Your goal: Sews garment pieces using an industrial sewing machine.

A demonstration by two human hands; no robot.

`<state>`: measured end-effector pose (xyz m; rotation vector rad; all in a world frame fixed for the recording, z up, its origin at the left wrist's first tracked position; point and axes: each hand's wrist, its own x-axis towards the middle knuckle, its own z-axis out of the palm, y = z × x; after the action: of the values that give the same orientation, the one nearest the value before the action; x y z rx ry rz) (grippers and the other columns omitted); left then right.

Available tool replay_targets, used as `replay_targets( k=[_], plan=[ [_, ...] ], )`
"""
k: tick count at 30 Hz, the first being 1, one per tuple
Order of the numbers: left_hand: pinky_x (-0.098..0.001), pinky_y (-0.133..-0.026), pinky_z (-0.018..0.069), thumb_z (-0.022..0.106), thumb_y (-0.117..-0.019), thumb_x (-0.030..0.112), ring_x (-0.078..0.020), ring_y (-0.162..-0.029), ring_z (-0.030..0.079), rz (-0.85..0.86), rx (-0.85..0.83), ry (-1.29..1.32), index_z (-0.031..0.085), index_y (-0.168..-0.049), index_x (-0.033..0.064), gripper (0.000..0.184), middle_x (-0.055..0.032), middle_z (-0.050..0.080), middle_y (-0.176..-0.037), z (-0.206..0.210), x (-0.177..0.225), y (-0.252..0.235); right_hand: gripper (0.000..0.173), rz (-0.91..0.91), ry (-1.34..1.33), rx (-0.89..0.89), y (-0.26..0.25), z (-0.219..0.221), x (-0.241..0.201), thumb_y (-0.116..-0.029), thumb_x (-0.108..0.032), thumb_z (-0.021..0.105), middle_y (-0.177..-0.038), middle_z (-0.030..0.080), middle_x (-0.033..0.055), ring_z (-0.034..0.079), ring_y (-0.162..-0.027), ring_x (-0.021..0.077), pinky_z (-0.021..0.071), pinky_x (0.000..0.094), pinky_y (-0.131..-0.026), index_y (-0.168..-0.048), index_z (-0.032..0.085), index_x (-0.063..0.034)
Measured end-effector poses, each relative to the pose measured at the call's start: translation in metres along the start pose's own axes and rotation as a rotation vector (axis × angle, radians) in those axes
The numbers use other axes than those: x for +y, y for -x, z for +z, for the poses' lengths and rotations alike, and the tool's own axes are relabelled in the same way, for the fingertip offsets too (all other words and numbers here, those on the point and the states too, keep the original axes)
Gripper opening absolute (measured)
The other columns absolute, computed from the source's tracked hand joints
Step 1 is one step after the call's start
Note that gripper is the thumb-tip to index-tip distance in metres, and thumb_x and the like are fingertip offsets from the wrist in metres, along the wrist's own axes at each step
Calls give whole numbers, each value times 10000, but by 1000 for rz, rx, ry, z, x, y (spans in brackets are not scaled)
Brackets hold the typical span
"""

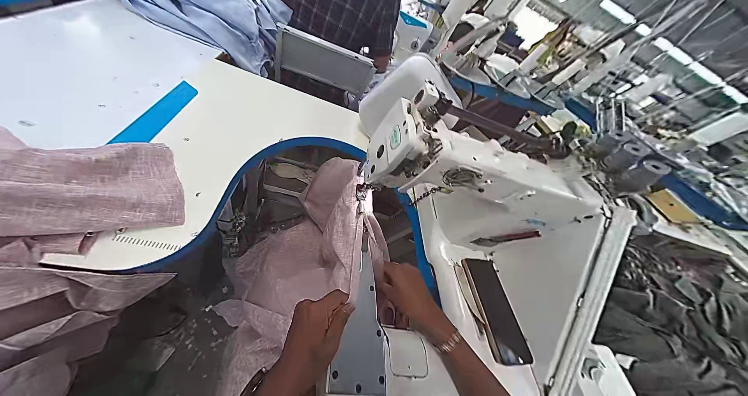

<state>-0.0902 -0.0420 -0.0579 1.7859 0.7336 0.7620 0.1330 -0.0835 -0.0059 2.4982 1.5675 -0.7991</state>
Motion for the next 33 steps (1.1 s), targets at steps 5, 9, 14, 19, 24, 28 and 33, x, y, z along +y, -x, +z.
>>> replay_targets(
  k=[5,9,14,19,24,28,33],
  plan=[
    [-300,-512,462,517,-1012,249,-93,-502,553,-44,-20,-30,749,-980,62,300,-7,605,-599,-9,5,-2,183,-243,-385,-33,3,8,32,-927,-140,688,-798,677,107,663,-792,203,539,404,-797,-869,680,34],
    [-312,-553,518,527,-1034,223,-97,-570,629,27,12,109,762,-1051,52,291,-39,686,-683,-1,7,-1,199,-503,-316,183,87,-29,1,-961,-112,609,-675,673,46,666,-627,153,550,340,-622,-825,713,-10],
    [-389,-440,470,553,-949,190,-178,-466,612,154,80,-70,787,-946,85,257,-50,642,-572,14,11,-2,58,-400,445,343,124,-30,-98,-836,-20,665,-611,623,128,655,-508,285,507,414,-425,-836,712,14],
    [-426,-449,448,548,-968,195,-195,-471,606,82,76,28,729,-788,67,286,-69,621,-553,10,1,-31,98,-274,450,375,86,-1,-107,-866,-31,624,-640,656,138,672,-514,281,501,392,-422,-875,715,5],
    [-378,-431,438,524,-961,210,-163,-465,596,143,61,49,712,-791,92,281,-40,598,-539,14,-11,-57,119,-178,550,328,70,-14,-120,-845,-14,643,-637,645,140,664,-500,273,495,367,-418,-928,715,30],
    [-445,-467,497,569,-933,81,-261,-503,651,155,4,29,768,-874,10,220,-116,655,-586,-3,-1,-44,111,-145,599,344,60,-20,-123,-865,-27,637,-636,640,133,656,-497,255,487,343,-416,-917,711,38],
    [-307,-437,407,514,-980,155,-137,-451,538,156,164,173,659,-730,58,305,-50,546,-514,19,-19,-56,86,-129,641,435,40,-21,-122,-842,-29,655,-592,613,115,630,-455,245,459,335,-379,-876,716,20]
  ],
)
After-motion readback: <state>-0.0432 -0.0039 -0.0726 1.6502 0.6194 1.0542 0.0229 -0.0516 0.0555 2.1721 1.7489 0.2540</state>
